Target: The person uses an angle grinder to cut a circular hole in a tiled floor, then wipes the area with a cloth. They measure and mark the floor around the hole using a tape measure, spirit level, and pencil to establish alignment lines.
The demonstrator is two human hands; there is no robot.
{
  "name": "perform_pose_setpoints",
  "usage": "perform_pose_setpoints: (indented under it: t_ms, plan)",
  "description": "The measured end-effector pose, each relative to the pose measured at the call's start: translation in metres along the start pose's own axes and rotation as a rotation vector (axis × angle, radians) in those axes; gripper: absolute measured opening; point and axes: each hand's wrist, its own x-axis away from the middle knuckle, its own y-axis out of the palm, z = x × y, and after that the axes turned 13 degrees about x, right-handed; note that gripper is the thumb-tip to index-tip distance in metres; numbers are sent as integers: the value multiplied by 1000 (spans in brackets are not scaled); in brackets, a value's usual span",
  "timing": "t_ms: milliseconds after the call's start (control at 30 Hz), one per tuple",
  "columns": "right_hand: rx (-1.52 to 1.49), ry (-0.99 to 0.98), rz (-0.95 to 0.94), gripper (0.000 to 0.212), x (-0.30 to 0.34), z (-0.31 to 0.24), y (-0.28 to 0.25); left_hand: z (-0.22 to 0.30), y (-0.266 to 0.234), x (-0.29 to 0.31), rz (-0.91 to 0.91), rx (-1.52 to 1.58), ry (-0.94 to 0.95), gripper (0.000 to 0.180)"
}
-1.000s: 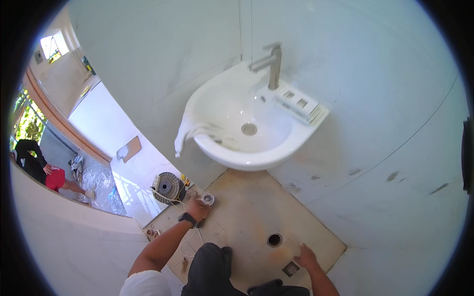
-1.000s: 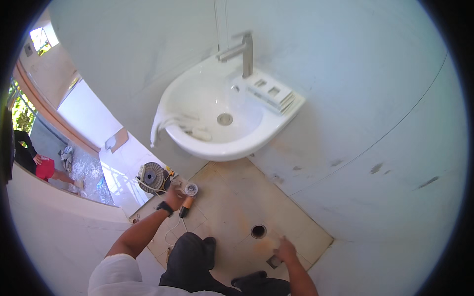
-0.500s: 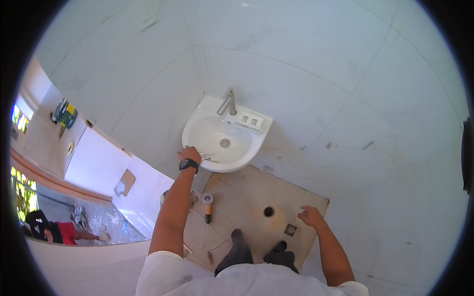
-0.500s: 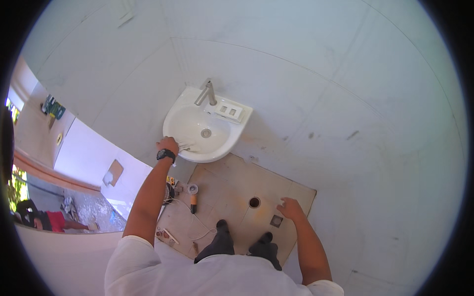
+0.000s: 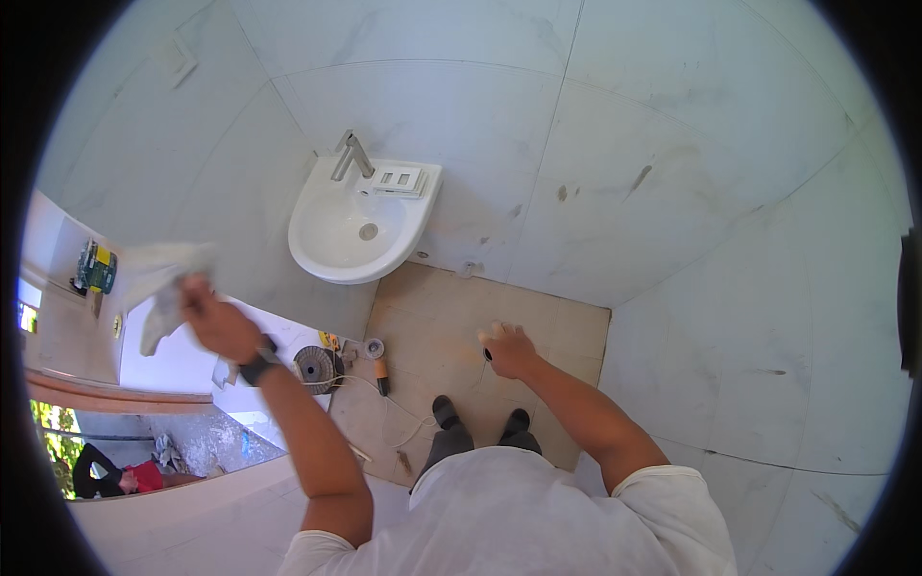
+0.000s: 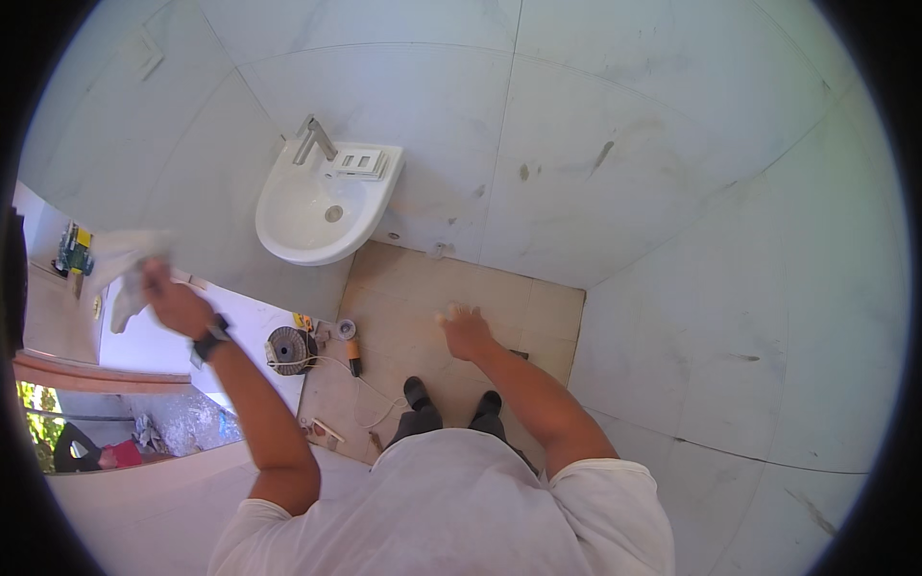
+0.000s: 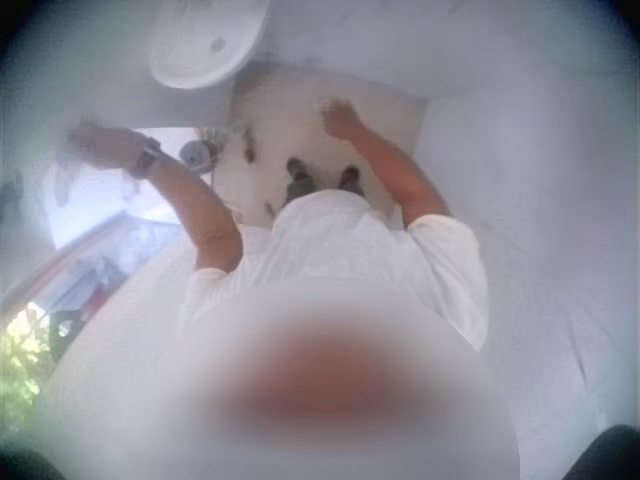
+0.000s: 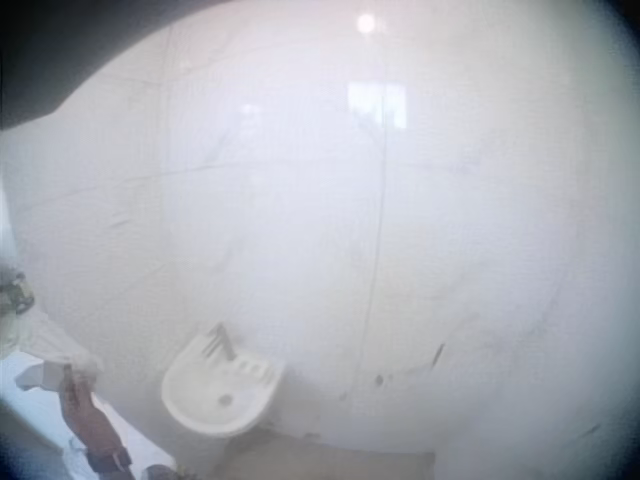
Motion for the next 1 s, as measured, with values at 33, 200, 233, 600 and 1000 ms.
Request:
perform_pose_setpoints:
  t_ms: [33,200,233,600,1000]
  plan:
    - [-5,-27,-37,60,-4,-2,-2,-2,7,61,-258,-121,66,40]
    - [-53,-69,-9,67,10,8,-4,-178,-108,327,-1806,-594,104,34]
    - [-4,31,56,68,15,17,-2,-227,-147,324,-1857,-799,-208,34]
    - [-80,-104,-55,75,27,-9,-3,-40,-63,315,-1134,-410,611,26]
    - [76,-77,-74,71,46,-7,10,-166,-111,249,-579,102,-422,30]
